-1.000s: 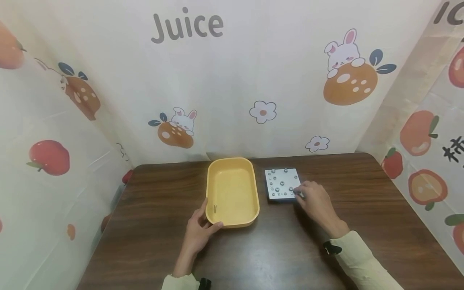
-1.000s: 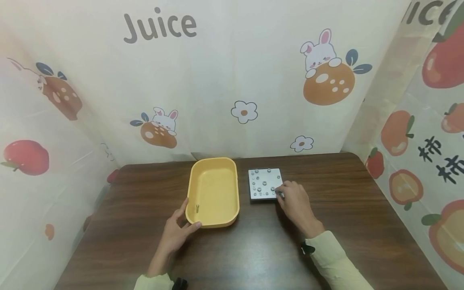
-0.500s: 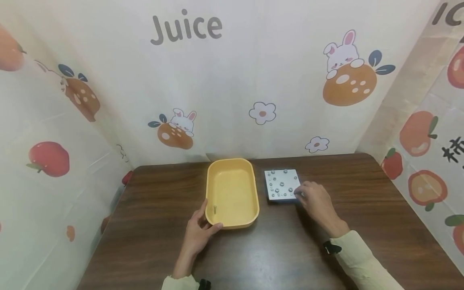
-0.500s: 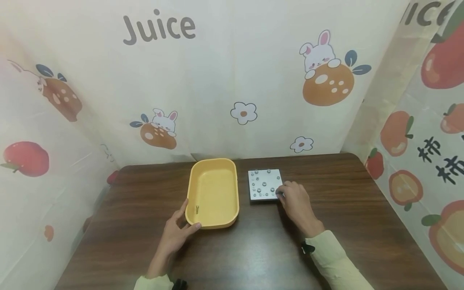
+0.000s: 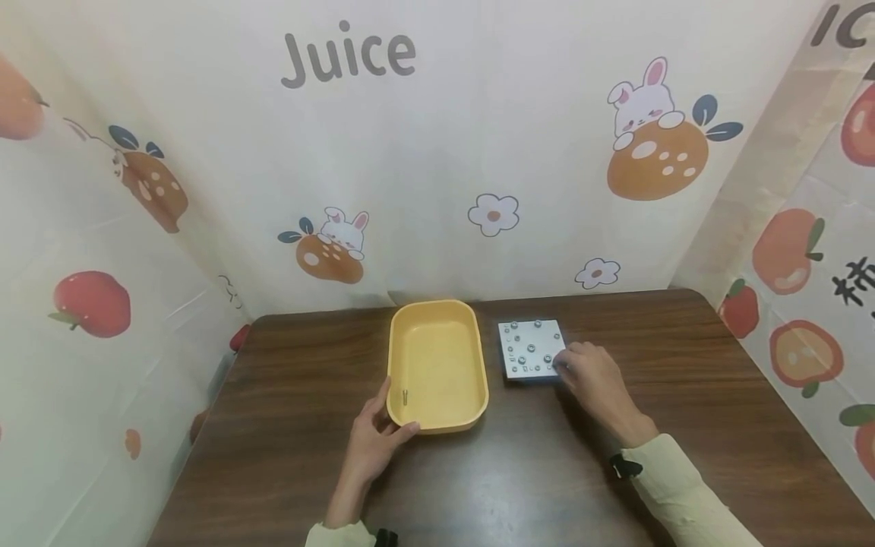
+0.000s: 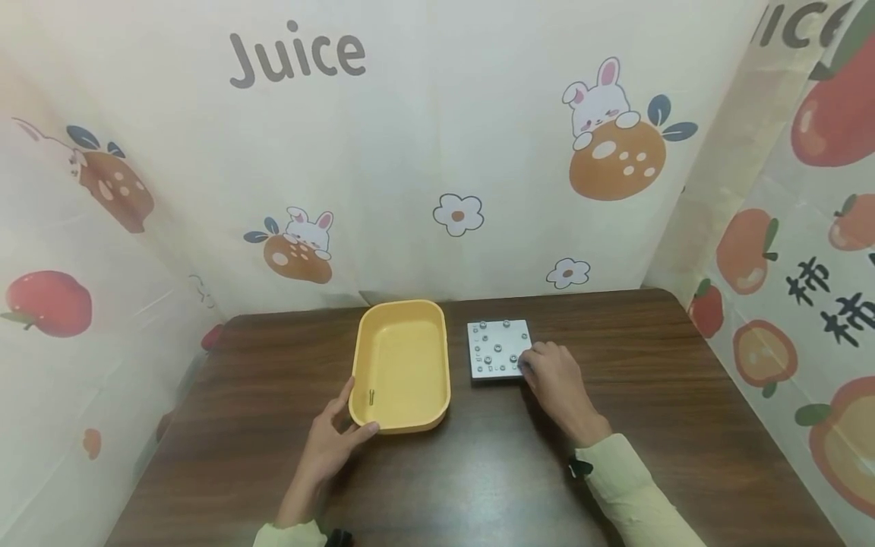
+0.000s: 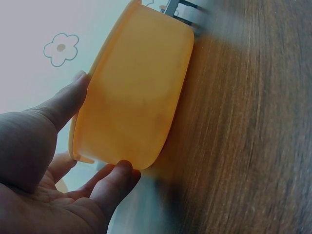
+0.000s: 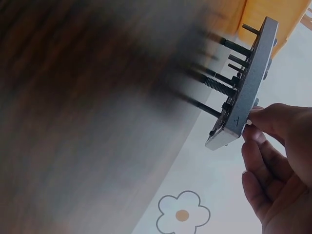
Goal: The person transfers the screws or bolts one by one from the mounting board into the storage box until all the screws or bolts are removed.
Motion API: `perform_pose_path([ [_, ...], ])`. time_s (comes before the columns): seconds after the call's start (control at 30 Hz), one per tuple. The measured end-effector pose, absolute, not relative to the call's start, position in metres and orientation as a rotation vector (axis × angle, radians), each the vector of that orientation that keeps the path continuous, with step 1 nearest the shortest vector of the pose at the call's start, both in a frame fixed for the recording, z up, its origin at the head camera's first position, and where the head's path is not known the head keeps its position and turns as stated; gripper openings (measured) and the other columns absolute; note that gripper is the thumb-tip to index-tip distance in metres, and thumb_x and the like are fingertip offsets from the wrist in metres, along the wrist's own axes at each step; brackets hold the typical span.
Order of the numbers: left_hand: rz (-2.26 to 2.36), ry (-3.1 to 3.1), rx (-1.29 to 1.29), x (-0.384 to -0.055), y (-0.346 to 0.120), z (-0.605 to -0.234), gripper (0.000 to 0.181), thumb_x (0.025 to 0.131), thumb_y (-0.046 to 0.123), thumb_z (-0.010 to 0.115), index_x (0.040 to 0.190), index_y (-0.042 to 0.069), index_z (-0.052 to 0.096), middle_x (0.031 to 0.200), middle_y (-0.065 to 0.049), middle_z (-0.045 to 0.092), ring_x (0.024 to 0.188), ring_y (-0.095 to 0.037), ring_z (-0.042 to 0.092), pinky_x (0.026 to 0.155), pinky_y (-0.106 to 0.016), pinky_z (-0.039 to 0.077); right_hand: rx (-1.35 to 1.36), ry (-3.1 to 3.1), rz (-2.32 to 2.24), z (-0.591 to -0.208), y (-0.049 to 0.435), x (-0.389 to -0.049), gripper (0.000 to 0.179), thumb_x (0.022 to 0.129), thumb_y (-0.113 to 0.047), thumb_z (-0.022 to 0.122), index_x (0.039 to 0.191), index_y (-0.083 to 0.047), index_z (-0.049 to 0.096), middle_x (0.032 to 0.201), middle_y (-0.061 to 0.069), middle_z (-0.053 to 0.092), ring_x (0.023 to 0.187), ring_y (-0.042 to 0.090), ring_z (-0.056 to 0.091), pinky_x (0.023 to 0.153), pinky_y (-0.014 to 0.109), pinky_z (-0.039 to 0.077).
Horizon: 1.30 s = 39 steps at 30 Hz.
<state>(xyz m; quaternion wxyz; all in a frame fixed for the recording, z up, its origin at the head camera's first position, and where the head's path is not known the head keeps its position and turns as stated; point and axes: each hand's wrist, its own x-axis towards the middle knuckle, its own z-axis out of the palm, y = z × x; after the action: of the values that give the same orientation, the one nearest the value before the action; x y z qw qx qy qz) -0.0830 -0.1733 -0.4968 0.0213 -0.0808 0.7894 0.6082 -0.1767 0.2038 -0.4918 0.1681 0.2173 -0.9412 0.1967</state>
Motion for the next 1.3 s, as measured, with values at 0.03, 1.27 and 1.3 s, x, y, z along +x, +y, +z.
perform_pose_path([
  [0.03,1.886,2.446,-0.253,-0.0827,-0.1733,-0.4971,0.099,0.084,0.010,0.091,0.165,0.009,0.034,0.141,-0.024,0.051,0.144,-0.047,0.048,0.110,-0.044,0.053,0.624,-2.670,0.559,-0.4923,0.2039,-0.1767,0.009,0.087,0.004,0.082,0.093,-0.003,0.079,0.087,0.009,0.073,0.080,0.026,0.065,0.073,0.044,0.057],
  [1.27,1.868,2.462,-0.278,-0.0827,-0.1719,-0.4981,0.097,0.085,0.011,0.090,0.165,0.010,0.035,0.146,-0.025,0.049,0.143,-0.049,0.048,0.109,-0.049,0.053,0.627,-2.671,0.622,-0.4916,0.2085,-0.1752,0.010,0.088,0.003,0.081,0.095,-0.003,0.078,0.089,0.009,0.073,0.082,0.026,0.065,0.076,0.046,0.060],
  [1.3,1.874,2.461,-0.273,-0.0828,-0.1719,-0.4984,0.097,0.085,0.011,0.090,0.165,0.010,0.035,0.146,-0.025,0.049,0.143,-0.049,0.048,0.109,-0.049,0.053,0.626,-2.673,0.625,-0.4916,0.2088,-0.1750,0.010,0.087,0.003,0.082,0.095,-0.003,0.078,0.090,0.008,0.073,0.082,0.025,0.065,0.076,0.045,0.060],
])
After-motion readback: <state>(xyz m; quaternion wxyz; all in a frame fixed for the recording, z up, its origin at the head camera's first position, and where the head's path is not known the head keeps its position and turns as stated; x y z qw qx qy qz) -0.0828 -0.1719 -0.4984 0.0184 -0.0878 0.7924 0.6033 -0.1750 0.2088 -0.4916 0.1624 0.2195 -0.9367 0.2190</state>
